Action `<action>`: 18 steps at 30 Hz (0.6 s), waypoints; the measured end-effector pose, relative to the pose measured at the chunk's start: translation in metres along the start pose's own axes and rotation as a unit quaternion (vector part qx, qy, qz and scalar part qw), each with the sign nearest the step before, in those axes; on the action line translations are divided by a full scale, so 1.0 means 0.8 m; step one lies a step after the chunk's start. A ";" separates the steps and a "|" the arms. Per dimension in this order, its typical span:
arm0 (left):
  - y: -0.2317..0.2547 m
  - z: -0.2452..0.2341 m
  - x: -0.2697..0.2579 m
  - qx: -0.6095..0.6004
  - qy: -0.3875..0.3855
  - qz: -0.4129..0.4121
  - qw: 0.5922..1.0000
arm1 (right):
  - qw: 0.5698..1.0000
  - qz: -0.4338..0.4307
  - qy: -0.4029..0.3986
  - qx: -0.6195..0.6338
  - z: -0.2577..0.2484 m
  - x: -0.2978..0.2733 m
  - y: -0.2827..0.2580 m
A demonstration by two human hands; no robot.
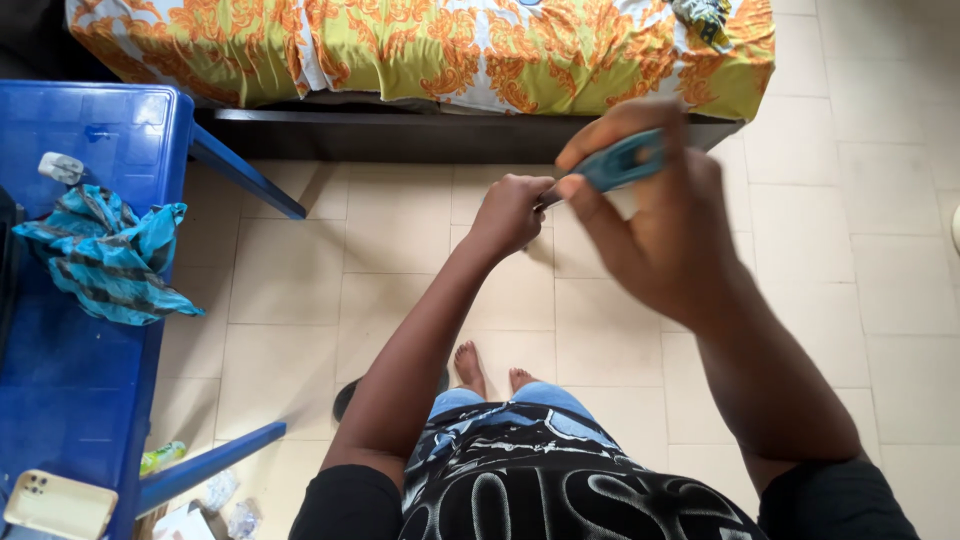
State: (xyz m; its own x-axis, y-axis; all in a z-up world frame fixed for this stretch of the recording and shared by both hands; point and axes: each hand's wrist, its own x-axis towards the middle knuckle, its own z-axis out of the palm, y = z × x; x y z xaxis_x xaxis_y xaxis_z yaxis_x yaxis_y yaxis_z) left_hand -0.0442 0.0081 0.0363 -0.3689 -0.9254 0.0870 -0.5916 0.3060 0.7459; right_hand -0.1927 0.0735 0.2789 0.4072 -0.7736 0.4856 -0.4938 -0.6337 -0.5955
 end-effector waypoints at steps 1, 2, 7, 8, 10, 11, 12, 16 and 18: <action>0.003 0.002 0.001 0.001 0.003 -0.002 1.000 | 1.000 -0.003 -0.002 0.002 0.000 0.002 -0.001; 0.005 0.005 -0.001 -0.042 0.015 -0.004 0.999 | 1.000 0.001 -0.014 0.003 0.001 0.002 -0.002; 0.013 0.022 0.006 -0.026 -0.044 -0.047 0.998 | 0.997 -0.033 -0.047 -0.044 0.007 0.010 -0.001; 0.031 0.011 0.003 -0.171 -0.017 -0.036 0.984 | 0.998 -0.037 -0.045 -0.031 0.010 0.011 0.003; 0.050 0.002 0.000 -0.312 0.016 -0.024 0.950 | 0.998 -0.044 -0.047 -0.016 0.015 0.012 0.010; 0.050 0.005 -0.001 -0.321 0.007 -0.024 0.947 | 0.998 -0.043 -0.045 -0.023 0.016 0.012 0.014; 0.050 0.008 -0.003 -0.330 -0.002 -0.025 0.944 | 0.998 -0.042 -0.045 -0.030 0.019 0.011 0.018; 0.001 0.045 -0.021 -0.124 -0.021 -0.088 0.988 | 0.998 -0.053 -0.043 -0.008 0.023 -0.003 0.041; 0.006 0.037 -0.034 -0.070 -0.079 -0.142 0.984 | 0.999 -0.035 -0.019 0.022 0.021 -0.010 0.046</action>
State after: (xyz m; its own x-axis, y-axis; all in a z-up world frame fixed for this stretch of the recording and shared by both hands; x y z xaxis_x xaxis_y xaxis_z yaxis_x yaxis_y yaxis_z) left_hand -0.0586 0.0412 0.0180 -0.3166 -0.9192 -0.2343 -0.5871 -0.0041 0.8095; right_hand -0.2013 0.0566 0.2426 0.4691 -0.7267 0.5019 -0.4292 -0.6843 -0.5895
